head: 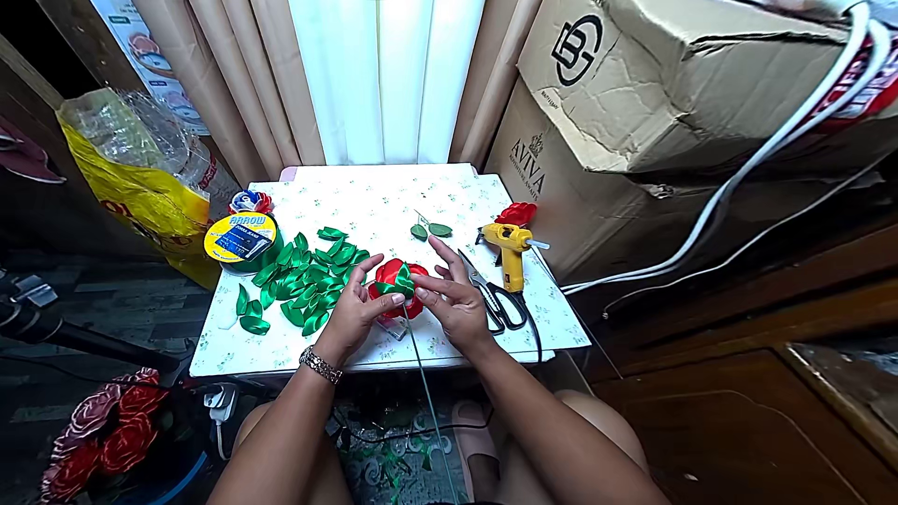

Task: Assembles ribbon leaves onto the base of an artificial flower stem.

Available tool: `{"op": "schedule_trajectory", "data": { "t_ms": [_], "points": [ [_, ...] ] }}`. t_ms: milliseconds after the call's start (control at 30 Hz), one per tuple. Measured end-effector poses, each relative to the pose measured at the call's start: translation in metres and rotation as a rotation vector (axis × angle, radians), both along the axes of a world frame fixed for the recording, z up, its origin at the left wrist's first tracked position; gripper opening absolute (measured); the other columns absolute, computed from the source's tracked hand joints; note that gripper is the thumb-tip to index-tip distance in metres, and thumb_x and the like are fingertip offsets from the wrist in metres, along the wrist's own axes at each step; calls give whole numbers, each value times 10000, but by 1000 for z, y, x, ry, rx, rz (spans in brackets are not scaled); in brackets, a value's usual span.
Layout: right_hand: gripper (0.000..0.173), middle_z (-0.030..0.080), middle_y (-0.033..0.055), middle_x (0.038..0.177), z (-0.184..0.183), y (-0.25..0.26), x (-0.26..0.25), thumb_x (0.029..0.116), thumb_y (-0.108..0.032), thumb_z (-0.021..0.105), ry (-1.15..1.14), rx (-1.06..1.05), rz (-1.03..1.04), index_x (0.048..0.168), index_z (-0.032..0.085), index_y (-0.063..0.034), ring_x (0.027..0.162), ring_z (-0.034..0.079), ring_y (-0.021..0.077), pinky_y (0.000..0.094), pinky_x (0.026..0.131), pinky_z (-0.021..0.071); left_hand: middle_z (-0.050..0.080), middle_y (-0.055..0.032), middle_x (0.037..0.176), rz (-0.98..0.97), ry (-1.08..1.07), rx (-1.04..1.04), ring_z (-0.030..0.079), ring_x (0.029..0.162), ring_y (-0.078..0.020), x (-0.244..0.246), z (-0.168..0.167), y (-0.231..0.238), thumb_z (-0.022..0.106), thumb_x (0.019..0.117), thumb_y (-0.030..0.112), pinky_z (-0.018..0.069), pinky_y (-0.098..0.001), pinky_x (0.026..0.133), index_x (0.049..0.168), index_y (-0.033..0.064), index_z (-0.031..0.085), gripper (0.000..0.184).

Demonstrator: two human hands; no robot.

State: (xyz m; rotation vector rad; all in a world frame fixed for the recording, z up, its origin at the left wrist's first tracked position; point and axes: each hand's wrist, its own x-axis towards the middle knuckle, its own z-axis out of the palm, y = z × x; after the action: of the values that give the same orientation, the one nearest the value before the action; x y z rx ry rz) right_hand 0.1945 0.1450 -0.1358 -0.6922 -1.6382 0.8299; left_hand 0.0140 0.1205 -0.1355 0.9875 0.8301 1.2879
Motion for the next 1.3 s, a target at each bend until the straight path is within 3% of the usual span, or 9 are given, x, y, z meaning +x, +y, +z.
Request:
{"op": "schedule_trajectory", "data": {
  "t_ms": [100,167,333,467,533,633,733,1067,1300],
  "points": [
    [170,350,205,1610,4,5,5,925,-203,690,-126,91,41,1009,814,-124,1513,297,296,447,1205,336,697,-107,1059,-43,49,-14,720,847,-132,0,0,0,663,891,-64,605,-284,800,1547,143,291,782],
    [158,371,218,1594,3,7,6,927,-217,691,-173,135,34,973,817,-133,1521,269,325,479,1216,298,712,-104,1024,-58,70,-13,726,827,-130,0,1,-1,673,880,-66,609,-281,799,1550,144,282,804],
    [181,393,223,1578,-1,8,4,936,-219,667,-197,130,33,988,814,-127,1509,295,330,480,1207,308,725,-97,1020,-49,99,7,729,835,-121,-2,1,-2,668,879,-87,604,-277,812,1564,147,258,832],
    [325,327,187,1630,6,7,8,1028,-268,555,-102,62,56,1196,751,-71,1486,366,256,396,1158,410,702,-84,1033,-31,48,-6,723,821,-117,-5,4,-2,646,909,-69,611,-278,793,1560,164,289,778],
    [275,371,179,1610,8,8,9,1004,-217,600,-71,78,10,1160,768,-64,1452,419,248,384,1131,440,697,-88,1030,-28,27,-13,724,823,-126,-6,4,-2,630,918,-73,613,-288,796,1558,160,288,762],
    [189,418,185,1576,6,6,7,941,-211,698,-80,104,0,1036,809,-92,1441,415,251,390,1151,407,707,-87,1044,-41,16,-24,729,839,-127,-3,4,-1,616,921,-87,610,-287,808,1552,155,274,757],
    [152,470,214,1526,2,5,2,915,-178,720,-102,158,10,993,816,-88,1453,395,293,421,1172,380,708,-96,1054,-46,21,-34,728,829,-129,0,5,-2,630,917,-90,612,-282,793,1550,155,288,761],
    [211,485,217,1510,-3,8,4,925,-186,668,-171,184,10,1048,809,-87,1448,394,310,430,1175,362,716,-73,992,-34,35,-7,726,826,-118,-3,3,-2,563,962,-32,607,-289,795,1558,147,253,696],
    [202,487,205,1513,-7,6,1,914,-167,680,-188,157,-14,1056,805,-98,1456,389,303,423,1168,375,702,-104,998,-8,84,29,722,824,-132,-4,-2,-1,617,914,-43,606,-303,810,1571,144,246,777]
  ]
}}
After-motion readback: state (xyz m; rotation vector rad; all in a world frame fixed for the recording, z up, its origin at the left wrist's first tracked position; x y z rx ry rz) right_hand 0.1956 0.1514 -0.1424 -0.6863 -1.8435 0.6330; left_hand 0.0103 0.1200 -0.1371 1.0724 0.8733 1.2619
